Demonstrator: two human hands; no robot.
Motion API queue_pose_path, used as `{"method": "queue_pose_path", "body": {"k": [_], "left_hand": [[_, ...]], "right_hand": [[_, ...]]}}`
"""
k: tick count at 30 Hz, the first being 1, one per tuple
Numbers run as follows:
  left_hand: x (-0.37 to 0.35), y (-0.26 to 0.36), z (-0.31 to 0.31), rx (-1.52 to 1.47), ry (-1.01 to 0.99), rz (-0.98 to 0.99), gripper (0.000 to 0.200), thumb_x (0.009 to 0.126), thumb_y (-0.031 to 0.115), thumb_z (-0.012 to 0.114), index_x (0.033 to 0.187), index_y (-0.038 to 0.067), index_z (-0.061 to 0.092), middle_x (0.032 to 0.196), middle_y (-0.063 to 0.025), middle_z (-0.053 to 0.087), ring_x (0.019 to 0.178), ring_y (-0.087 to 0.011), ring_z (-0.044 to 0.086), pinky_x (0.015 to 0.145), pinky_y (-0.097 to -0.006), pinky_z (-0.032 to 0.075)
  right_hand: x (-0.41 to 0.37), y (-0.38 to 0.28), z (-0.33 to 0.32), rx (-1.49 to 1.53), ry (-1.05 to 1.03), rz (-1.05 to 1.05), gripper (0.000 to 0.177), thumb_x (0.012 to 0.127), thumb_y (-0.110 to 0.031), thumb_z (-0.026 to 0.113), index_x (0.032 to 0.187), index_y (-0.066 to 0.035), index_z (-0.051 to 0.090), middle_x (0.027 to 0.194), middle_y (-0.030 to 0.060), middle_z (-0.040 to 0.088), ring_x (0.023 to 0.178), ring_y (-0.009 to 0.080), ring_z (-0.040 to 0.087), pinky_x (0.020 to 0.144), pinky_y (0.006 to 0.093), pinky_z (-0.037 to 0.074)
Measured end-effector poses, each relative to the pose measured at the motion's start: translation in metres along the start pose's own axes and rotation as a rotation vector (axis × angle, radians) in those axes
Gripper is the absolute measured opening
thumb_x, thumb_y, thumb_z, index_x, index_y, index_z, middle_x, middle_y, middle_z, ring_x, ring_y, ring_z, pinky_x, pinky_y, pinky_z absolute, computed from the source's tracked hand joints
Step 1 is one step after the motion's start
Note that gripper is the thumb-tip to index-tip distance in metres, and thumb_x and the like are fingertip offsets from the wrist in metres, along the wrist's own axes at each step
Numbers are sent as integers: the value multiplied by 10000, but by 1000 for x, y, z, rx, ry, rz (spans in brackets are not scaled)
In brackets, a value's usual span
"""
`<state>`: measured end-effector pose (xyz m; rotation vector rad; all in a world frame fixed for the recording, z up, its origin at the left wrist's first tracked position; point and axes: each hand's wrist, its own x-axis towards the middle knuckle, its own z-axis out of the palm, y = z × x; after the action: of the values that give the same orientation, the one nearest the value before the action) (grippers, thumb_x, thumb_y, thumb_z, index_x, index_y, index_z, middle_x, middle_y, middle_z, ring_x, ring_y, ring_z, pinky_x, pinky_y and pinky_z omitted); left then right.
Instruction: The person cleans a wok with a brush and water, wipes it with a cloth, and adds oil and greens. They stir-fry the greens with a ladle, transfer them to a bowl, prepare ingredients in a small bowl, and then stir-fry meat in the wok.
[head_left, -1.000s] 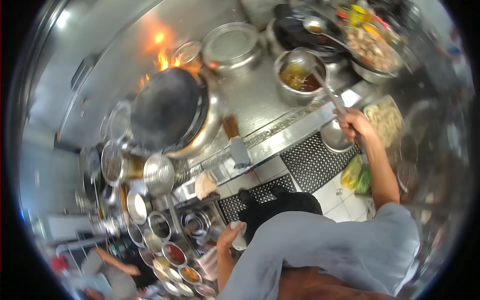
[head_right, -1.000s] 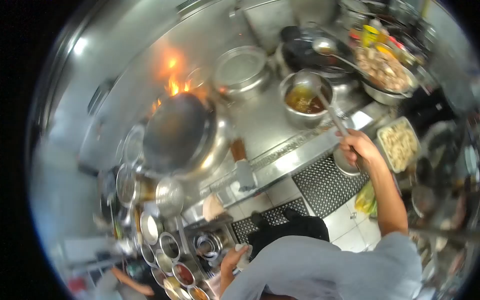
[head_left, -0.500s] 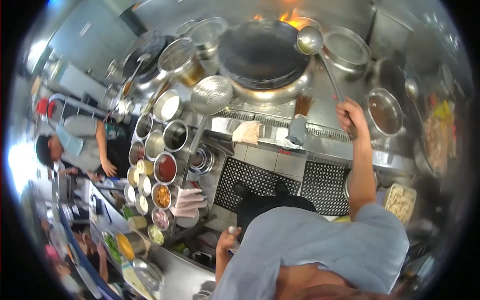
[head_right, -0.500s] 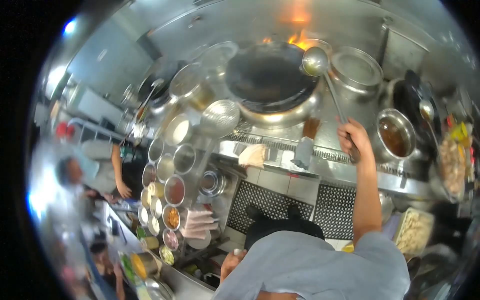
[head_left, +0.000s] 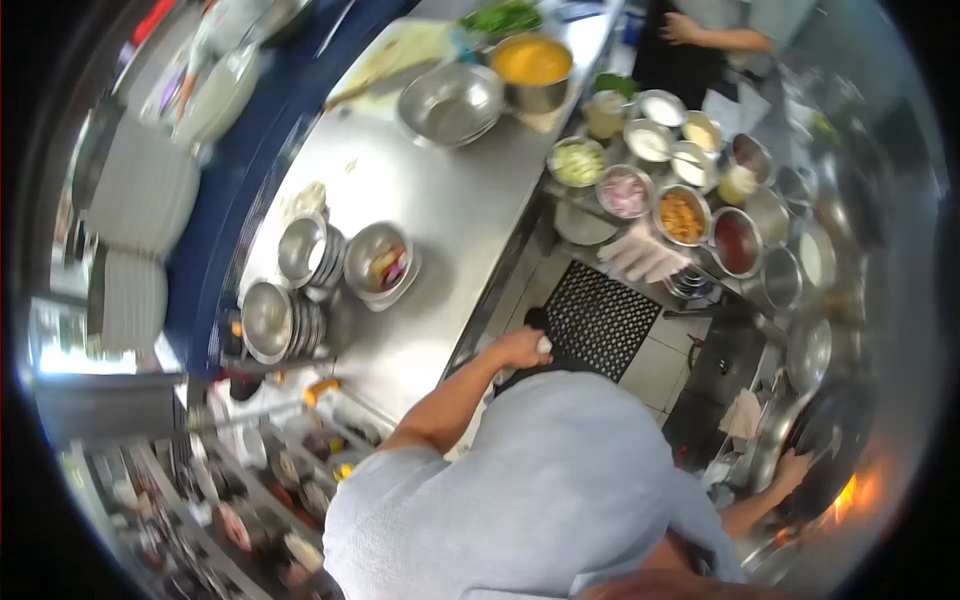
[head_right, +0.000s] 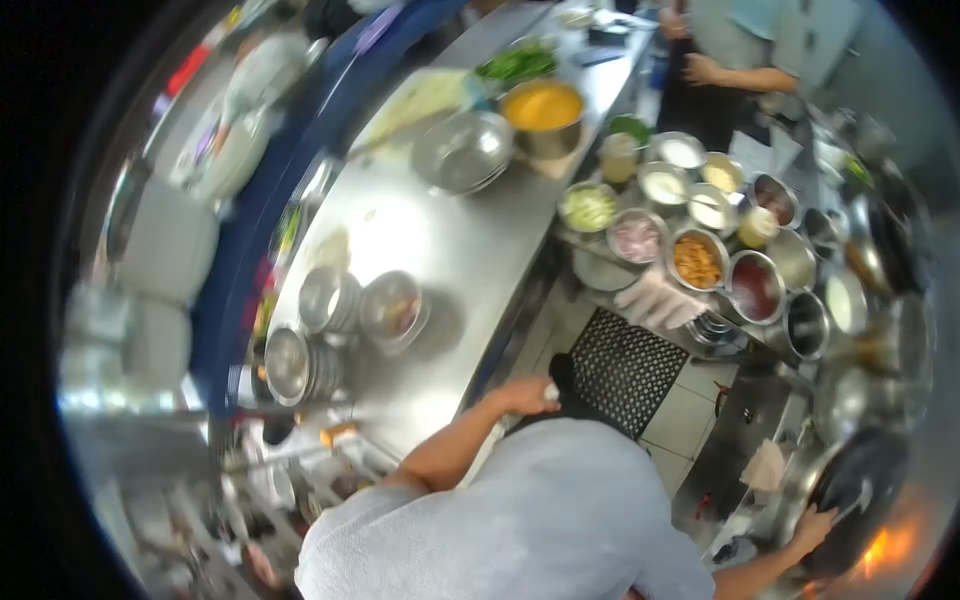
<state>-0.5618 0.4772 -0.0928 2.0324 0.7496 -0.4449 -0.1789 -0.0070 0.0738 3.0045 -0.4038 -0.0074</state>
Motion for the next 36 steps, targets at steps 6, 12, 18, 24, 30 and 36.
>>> {"method": "queue_pose_path", "body": {"k": [6, 12, 18, 24, 30, 36], "left_hand": [[-25, 1, -57, -207, 120, 42, 582, 807, 321, 630, 1295, 76, 429, 1110, -227, 592, 1049, -400, 555, 900, -442, 436], [-114, -14, -102, -482, 1110, -560, 804, 801, 202, 604, 1463, 203, 148, 887, -202, 625, 822, -403, 623, 724, -460, 493], [-124, -82, -105, -230, 1180, -780, 371, 788, 243, 626, 1122, 94, 559, 1010, -196, 635, 923, -386, 611, 787, -439, 483], [-98, -58, -116, -257, 1258, -602, 472, 783, 290, 637, 1168, 31, 547, 1104, -197, 631, 1029, -369, 598, 879, -423, 460], [-87, -42, -126, -294, 1140, -685, 548, 788, 271, 631, 1254, 36, 462, 1132, -273, 589, 1077, -416, 558, 904, -442, 442], [-66, -10, -137, -303, 1234, -399, 511, 795, 243, 641, 1238, 36, 491, 1161, -272, 564, 1082, -429, 538, 937, -431, 420]], "right_hand": [[-115, -264, -7, 614, -561, -967, 482, 879, -137, 589, 1346, -111, 471, 1009, 118, 620, 903, 188, 582, 837, 310, 462], [-259, -386, -13, 233, -1011, -1537, 480, 821, -170, 627, 1273, -48, 518, 1064, 202, 631, 906, 292, 631, 820, 355, 485], [-304, -442, -24, 43, -987, -1882, 450, 840, -216, 594, 1240, -20, 529, 1127, 211, 605, 1031, 348, 580, 881, 399, 457], [-308, -463, -24, 140, -849, -2063, 425, 860, -236, 548, 1238, -44, 524, 1095, 213, 605, 1052, 370, 562, 892, 436, 455], [-305, -462, -13, -9, -1032, -2157, 477, 894, -290, 511, 1309, -58, 474, 1113, 223, 598, 1049, 372, 565, 902, 431, 450], [-301, -483, -38, 207, -1105, -2075, 416, 874, -247, 540, 1246, -60, 540, 1046, 194, 642, 969, 344, 616, 855, 414, 485]]}}
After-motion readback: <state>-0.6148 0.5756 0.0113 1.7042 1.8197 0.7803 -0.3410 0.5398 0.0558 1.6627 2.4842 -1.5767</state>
